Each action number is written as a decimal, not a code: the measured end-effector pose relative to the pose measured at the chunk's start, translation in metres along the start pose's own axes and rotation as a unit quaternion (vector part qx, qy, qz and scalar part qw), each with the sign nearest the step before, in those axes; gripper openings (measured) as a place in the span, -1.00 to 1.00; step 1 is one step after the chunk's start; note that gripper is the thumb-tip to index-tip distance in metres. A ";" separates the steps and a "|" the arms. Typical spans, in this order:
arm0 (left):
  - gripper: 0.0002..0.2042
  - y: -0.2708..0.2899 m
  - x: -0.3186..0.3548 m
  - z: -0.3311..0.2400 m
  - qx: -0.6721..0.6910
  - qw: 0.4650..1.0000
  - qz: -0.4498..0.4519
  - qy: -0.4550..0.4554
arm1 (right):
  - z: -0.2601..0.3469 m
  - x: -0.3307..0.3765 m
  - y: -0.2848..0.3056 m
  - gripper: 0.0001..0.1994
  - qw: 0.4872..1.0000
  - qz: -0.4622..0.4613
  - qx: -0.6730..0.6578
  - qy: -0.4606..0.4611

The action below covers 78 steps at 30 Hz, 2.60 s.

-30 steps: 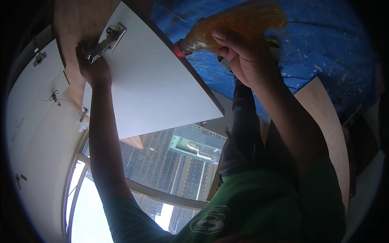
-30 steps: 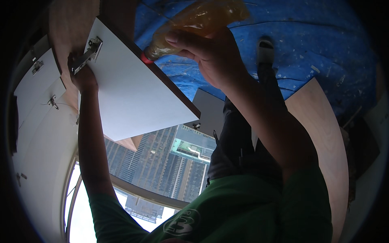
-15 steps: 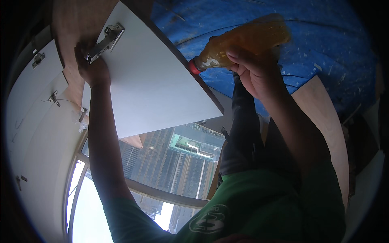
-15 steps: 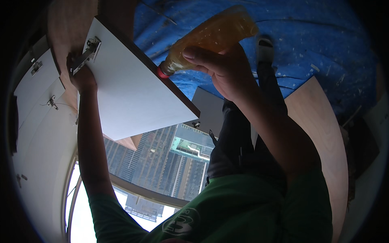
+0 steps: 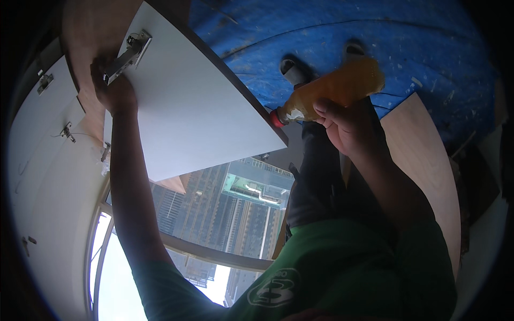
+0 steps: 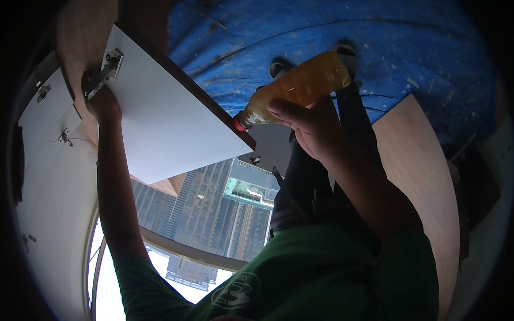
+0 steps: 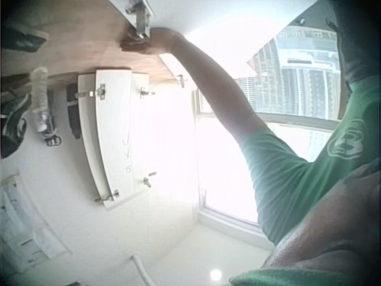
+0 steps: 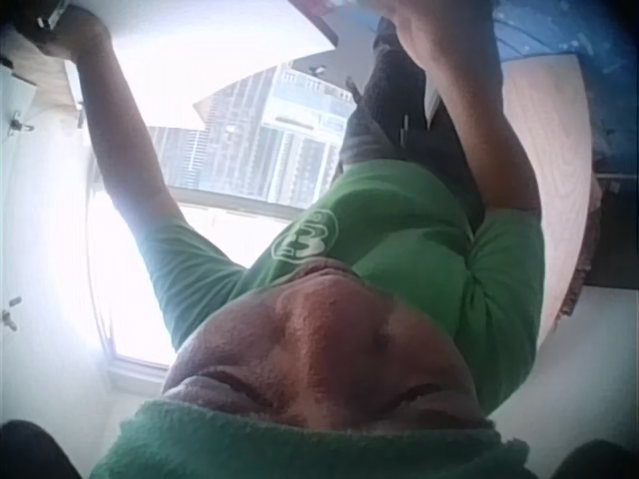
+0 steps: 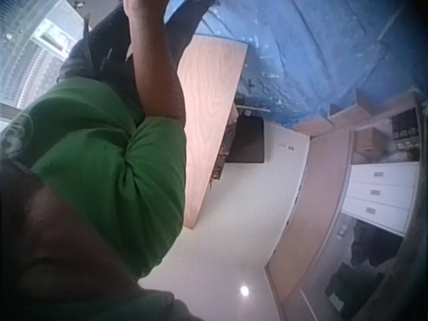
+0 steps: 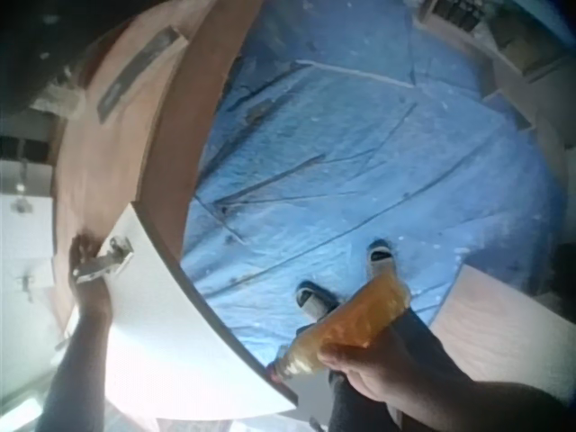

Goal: The person applies glue to the edge of a white cabinet door, then uses a small wooden block to press the edge. The person repeats the gluing and pressing process on the same door.

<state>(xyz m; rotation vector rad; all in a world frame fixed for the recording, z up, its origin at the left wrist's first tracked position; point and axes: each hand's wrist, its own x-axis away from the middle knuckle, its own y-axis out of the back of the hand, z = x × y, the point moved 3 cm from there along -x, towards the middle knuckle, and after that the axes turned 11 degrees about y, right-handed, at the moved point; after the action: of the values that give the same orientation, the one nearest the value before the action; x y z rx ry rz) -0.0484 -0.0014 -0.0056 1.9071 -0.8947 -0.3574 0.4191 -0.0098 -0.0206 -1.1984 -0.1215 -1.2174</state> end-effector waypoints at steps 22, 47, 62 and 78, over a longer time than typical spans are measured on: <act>-0.40 0.000 0.004 -0.009 -0.124 0.991 -0.040 -0.012 | -0.017 0.033 0.011 -0.55 0.992 -0.050 -0.112 0.002; -0.60 -0.002 -0.005 0.031 -0.057 0.992 -0.014 -0.109 | 0.031 -0.147 -0.108 -0.70 0.987 0.085 -0.070 0.114; -0.35 -0.003 -0.004 0.020 0.023 0.999 -0.002 -0.043 | 0.013 -0.060 -0.035 -0.46 0.996 0.048 0.046 0.053; -0.63 -0.001 0.000 0.018 -0.173 0.973 -0.054 -0.143 | 0.016 -0.083 -0.057 -0.48 0.992 0.064 0.023 0.105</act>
<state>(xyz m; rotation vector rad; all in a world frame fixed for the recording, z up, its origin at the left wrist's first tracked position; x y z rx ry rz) -0.0585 -0.0124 -0.0149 1.6055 -0.8508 -0.8168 0.3492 0.0637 -0.0301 -1.0155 0.0835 -1.2136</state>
